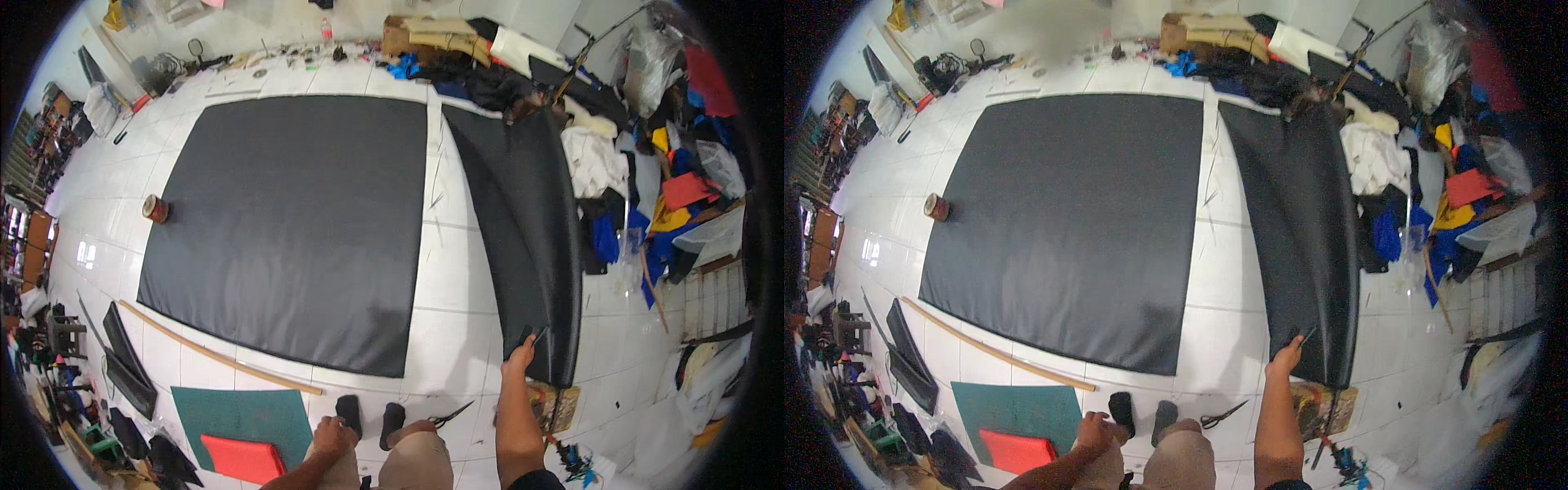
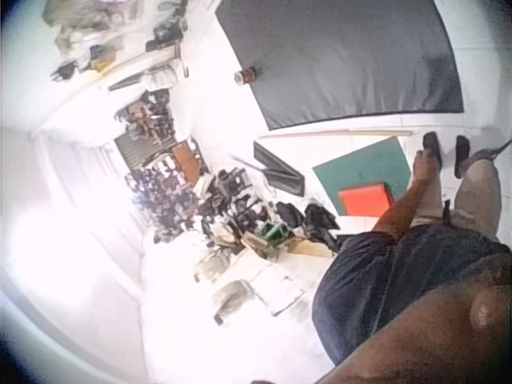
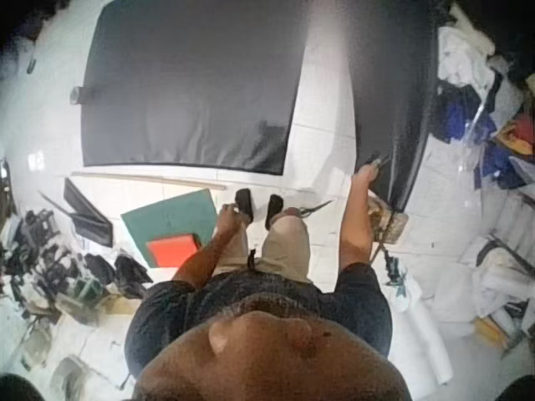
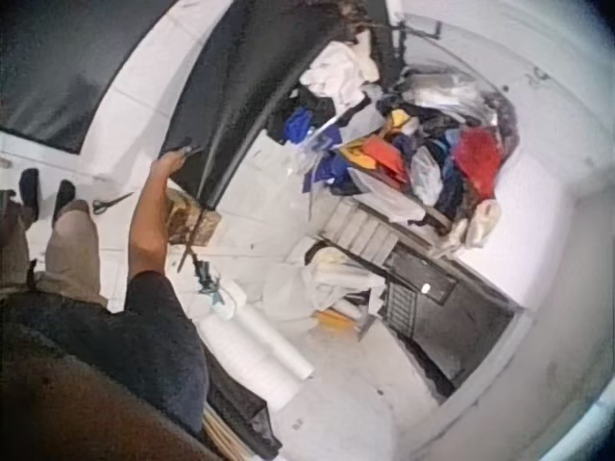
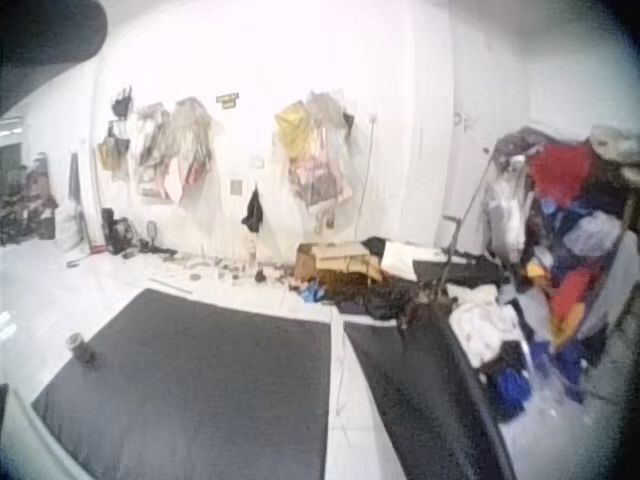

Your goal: The person unrolls a length of black fabric on a floor, aligns a wooden rod across its width, and then cuts a straight section of the fabric using shears.

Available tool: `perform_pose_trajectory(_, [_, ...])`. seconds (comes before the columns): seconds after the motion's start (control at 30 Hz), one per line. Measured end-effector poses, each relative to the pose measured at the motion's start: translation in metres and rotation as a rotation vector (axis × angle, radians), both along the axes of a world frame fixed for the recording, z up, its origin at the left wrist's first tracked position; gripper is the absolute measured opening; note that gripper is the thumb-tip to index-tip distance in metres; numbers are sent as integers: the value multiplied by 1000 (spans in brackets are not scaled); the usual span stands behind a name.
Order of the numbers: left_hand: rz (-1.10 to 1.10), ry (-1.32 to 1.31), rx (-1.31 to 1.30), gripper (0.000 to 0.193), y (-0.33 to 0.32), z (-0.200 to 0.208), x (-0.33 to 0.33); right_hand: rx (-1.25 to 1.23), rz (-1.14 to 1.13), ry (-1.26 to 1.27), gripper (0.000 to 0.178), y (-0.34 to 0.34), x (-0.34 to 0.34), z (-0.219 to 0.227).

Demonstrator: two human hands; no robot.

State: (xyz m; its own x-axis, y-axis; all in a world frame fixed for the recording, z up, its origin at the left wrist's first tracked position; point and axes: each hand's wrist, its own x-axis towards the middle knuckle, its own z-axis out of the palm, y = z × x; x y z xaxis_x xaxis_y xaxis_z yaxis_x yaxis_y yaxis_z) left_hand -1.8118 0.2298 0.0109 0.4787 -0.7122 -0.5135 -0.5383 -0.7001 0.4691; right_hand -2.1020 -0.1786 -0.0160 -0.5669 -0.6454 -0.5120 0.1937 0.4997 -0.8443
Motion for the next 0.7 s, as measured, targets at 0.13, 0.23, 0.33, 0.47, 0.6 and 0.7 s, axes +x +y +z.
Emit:
perform_pose_trajectory(0.13, [-87, 248, -158, 40, -97, 56, -24, -73, 172, 266, 68, -8, 20, 113])
perform_pose_trajectory(0.23, [-123, 519, -187, 50, -211, 97, -33, -190, 575, 560, 59, 11, 22, 163])
perform_pose_trajectory(0.33, [-148, 669, -310, 71, -341, 174, -45, -315, 902, 624, 46, 41, 27, 192])
perform_pose_trajectory(0.47, [-253, 614, -121, 78, -424, 233, -79, -96, 1329, 530, 47, 45, 16, 232])
perform_pose_trajectory(0.6, [-422, 440, -108, 68, -409, 193, -92, -75, 1513, 237, 52, -2, -5, 232])
perform_pose_trajectory(0.7, [-412, 489, -187, 65, -412, 201, -98, -253, 1061, 184, 57, -69, 34, 234])
